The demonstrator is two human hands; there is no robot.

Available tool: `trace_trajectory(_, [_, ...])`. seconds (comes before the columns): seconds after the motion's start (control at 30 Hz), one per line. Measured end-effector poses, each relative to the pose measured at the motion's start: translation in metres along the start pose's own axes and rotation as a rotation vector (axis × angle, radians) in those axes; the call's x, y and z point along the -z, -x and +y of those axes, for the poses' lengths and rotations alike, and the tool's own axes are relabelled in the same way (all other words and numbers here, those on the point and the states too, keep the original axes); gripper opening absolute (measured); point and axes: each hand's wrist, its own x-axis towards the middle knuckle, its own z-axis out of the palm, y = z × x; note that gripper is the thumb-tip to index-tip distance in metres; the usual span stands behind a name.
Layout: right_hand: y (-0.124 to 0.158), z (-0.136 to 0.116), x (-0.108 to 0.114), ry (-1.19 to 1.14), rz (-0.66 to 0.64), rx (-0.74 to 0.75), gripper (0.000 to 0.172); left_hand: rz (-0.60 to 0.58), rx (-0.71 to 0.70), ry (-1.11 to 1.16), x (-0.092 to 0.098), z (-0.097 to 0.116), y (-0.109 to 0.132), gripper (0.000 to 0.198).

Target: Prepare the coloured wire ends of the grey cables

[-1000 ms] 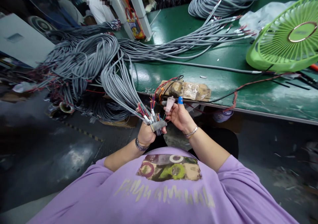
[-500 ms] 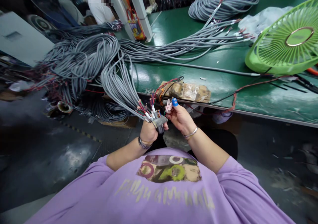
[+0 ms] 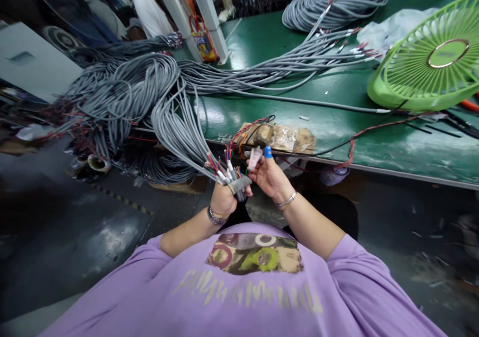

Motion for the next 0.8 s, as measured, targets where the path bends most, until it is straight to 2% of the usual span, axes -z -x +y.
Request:
trace_trajectory(0.13, [0.002,-0.005,0.001,-0.003,-0.03,-0.06,0.058,0.013,-0.022,-0.043,0.005,0.0,0.007,0.028])
trace_trajectory(0.2, [0.003,-0.008,-0.001,-0.011,-0.019,-0.067,0.053,0.028,-0.03,-0.043,0.006,0.0,0.008,0.027])
trace_trajectory(0.33, [0.005,-0.01,-0.007,-0.056,0.04,-0.035,0.04,0.06,-0.029,-0.003,0.0,0.003,0.007,0.026])
trace_trajectory(0.5, [0.003,-0.002,-0.004,-0.059,0.01,0.054,0.041,0.107,-0.033,0.049,-0.011,0.009,0.002,0.027])
trace_trajectory(0.63, [0.0,0.001,0.0,-0.031,-0.032,0.059,0.04,0.12,-0.022,0.049,-0.014,0.01,0.0,0.03])
trace_trajectory(0.8, [-0.003,-0.001,-0.002,-0.049,0.011,0.053,0.036,0.114,-0.013,0.019,-0.012,0.005,-0.001,0.031])
